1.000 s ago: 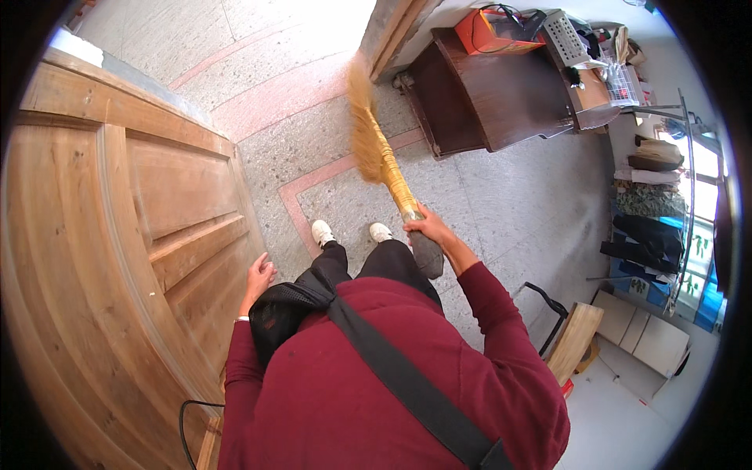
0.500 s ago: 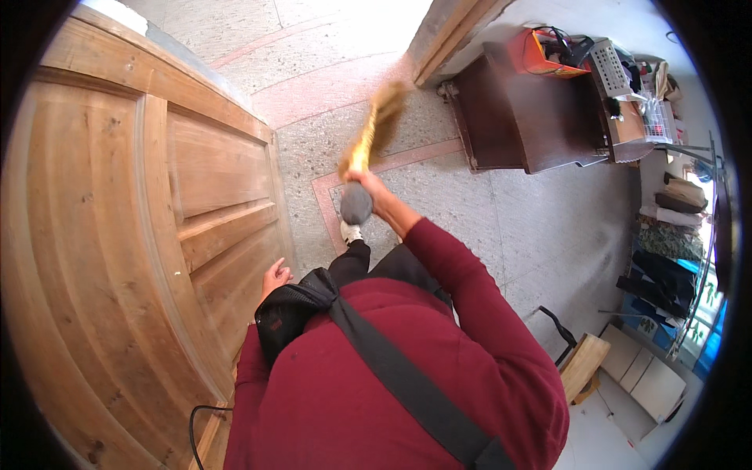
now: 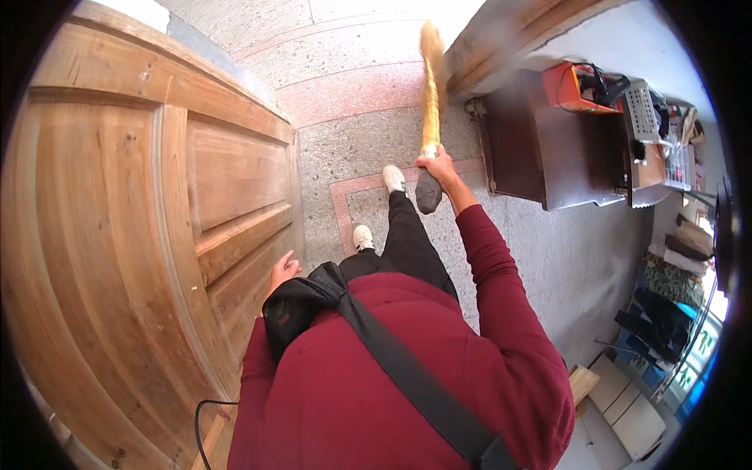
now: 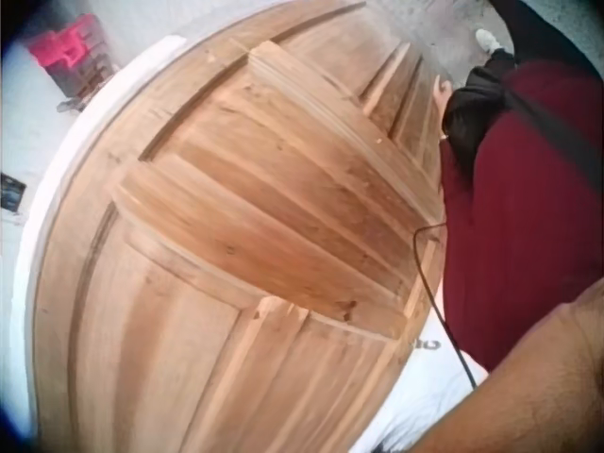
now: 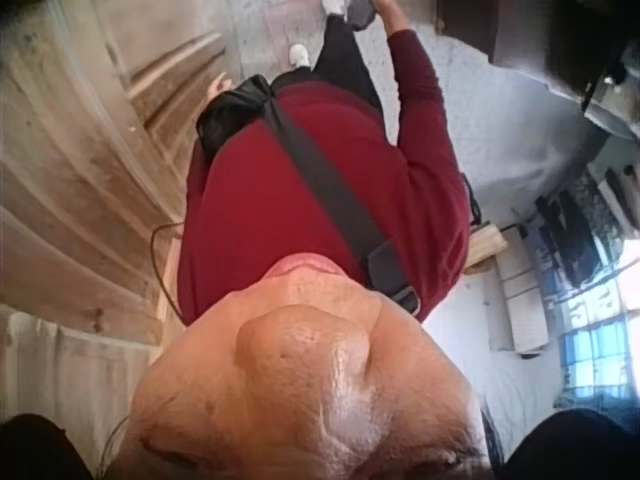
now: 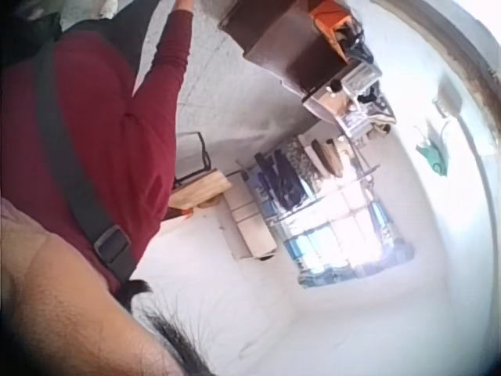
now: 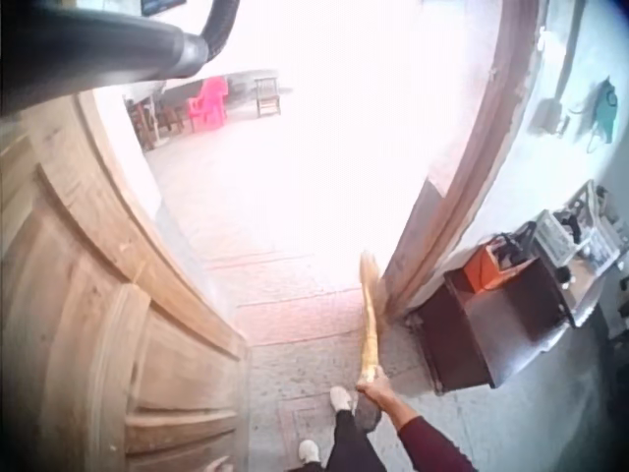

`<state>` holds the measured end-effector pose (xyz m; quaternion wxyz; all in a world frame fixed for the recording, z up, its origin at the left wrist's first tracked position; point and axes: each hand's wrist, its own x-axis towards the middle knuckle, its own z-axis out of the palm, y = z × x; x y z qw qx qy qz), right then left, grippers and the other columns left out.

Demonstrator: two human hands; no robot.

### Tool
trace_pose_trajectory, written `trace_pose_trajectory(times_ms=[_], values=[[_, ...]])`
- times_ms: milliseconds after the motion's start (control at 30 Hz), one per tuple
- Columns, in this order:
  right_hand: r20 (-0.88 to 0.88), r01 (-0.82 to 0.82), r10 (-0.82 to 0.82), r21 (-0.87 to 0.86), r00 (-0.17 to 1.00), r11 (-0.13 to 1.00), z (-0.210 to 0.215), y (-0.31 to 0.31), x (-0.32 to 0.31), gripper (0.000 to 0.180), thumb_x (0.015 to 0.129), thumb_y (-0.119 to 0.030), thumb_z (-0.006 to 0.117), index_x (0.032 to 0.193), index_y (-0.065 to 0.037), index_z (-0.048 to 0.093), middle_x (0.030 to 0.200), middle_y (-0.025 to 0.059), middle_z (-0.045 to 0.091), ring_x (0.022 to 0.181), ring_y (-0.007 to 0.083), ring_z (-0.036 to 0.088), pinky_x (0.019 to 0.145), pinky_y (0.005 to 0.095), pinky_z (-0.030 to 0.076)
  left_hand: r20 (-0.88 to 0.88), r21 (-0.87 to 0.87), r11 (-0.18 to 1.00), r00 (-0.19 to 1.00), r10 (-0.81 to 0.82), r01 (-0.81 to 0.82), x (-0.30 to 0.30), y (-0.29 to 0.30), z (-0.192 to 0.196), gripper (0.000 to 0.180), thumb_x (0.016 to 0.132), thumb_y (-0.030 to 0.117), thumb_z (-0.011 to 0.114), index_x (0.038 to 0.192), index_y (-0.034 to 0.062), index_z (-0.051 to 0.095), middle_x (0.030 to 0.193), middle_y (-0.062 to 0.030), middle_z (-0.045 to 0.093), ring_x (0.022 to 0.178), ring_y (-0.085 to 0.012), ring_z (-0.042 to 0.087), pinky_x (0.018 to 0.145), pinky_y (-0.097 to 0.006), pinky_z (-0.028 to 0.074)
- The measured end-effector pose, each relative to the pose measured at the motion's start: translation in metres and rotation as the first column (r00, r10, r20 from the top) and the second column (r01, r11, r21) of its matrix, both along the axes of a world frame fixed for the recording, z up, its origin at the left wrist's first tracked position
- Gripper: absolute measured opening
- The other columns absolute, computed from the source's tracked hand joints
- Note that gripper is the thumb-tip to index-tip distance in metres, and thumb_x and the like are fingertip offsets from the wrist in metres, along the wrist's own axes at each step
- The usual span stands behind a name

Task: The person sweeps a tiled floor with a traditional straw broom, moving from an indoor cluttered area to an outdoor patio. They sweep around furniture, including a wooden chair and a pink plastic chair, and clear debris toward the street. The person briefly moves a wooden chair to sweep underneath it.

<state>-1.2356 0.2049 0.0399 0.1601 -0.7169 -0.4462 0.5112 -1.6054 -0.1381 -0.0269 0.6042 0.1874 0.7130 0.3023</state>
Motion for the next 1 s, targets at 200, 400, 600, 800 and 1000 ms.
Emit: trace_pose_trajectory(times_ms=[200, 400, 600, 800, 1000], values=[[-0.187, 0.087, -0.110, -0.127, 0.976, 0.988, -0.012, 0.018, -0.052, 0.042, 0.057, -0.011, 0.068, 0.093, 0.000, 0.051, 0.085, 0.0083, 0.057, 0.070, 0.0150, 0.054, 0.063, 0.0298, 0.045, -0.058, -0.079, 0.997, 0.998, 0.009, -0.013, 0.017, 0.064, 0.006, 0.047, 0.082, 0.012, 0.053, 0.125, 0.0039, 0.037, 0.094, -0.0116, 0.056, 0.075, -0.0140, 0.058, 0.060, -0.024, 0.047], [-0.607, 0.081, -0.138, -0.121, 0.783, 0.989, -0.053, 0.122, -0.117, 0.030, 0.061, -0.007, 0.064, 0.087, -0.004, 0.048, 0.072, 0.0054, 0.051, 0.063, 0.0152, 0.053, 0.054, 0.0304, 0.044, -0.061, -0.091, 0.995, 0.998, -0.033, 0.027, 0.052, 0.148, 0.032, 0.047, 0.081, 0.011, 0.054, 0.124, 0.0043, 0.037, 0.095, -0.0109, 0.056, 0.075, -0.0150, 0.058, 0.059, -0.023, 0.047], [-0.710, -0.088, -0.013, -0.104, 0.704, 0.991, -0.023, 0.196, -0.077, 0.056, 0.060, -0.010, 0.065, 0.111, -0.005, 0.042, 0.086, 0.0096, 0.053, 0.071, 0.0187, 0.054, 0.061, 0.0310, 0.046, -0.047, -0.148, 0.989, 0.999, -0.026, 0.019, 0.057, 0.224, 0.057, 0.049, 0.082, 0.012, 0.054, 0.126, 0.0060, 0.034, 0.105, -0.0127, 0.052, 0.079, -0.0149, 0.058, 0.060, -0.022, 0.046], [-0.584, -0.346, 0.277, -0.007, 0.763, 0.938, -0.019, 0.165, -0.024, 0.072, 0.055, -0.021, 0.068, 0.121, -0.008, 0.041, 0.086, 0.0101, 0.057, 0.078, 0.0193, 0.054, 0.071, 0.0284, 0.043, -0.071, -0.211, 0.974, 0.993, -0.097, 0.080, 0.044, 0.250, 0.044, 0.048, 0.082, 0.011, 0.052, 0.126, 0.0050, 0.034, 0.100, -0.0120, 0.053, 0.078, -0.0135, 0.057, 0.057, -0.020, 0.045], [-0.647, -0.598, 0.316, -0.273, 0.694, 0.753, -0.017, 0.202, 0.001, 0.057, 0.064, -0.011, 0.064, 0.118, -0.008, 0.045, 0.084, 0.0079, 0.056, 0.063, 0.0135, 0.055, 0.052, 0.0280, 0.047, -0.046, -0.143, 0.986, 0.994, -0.098, 0.091, 0.036, 0.299, 0.041, 0.050, 0.083, 0.014, 0.052, 0.128, 0.0051, 0.032, 0.103, -0.0121, 0.052, 0.079, -0.0144, 0.057, 0.061, -0.023, 0.046]])
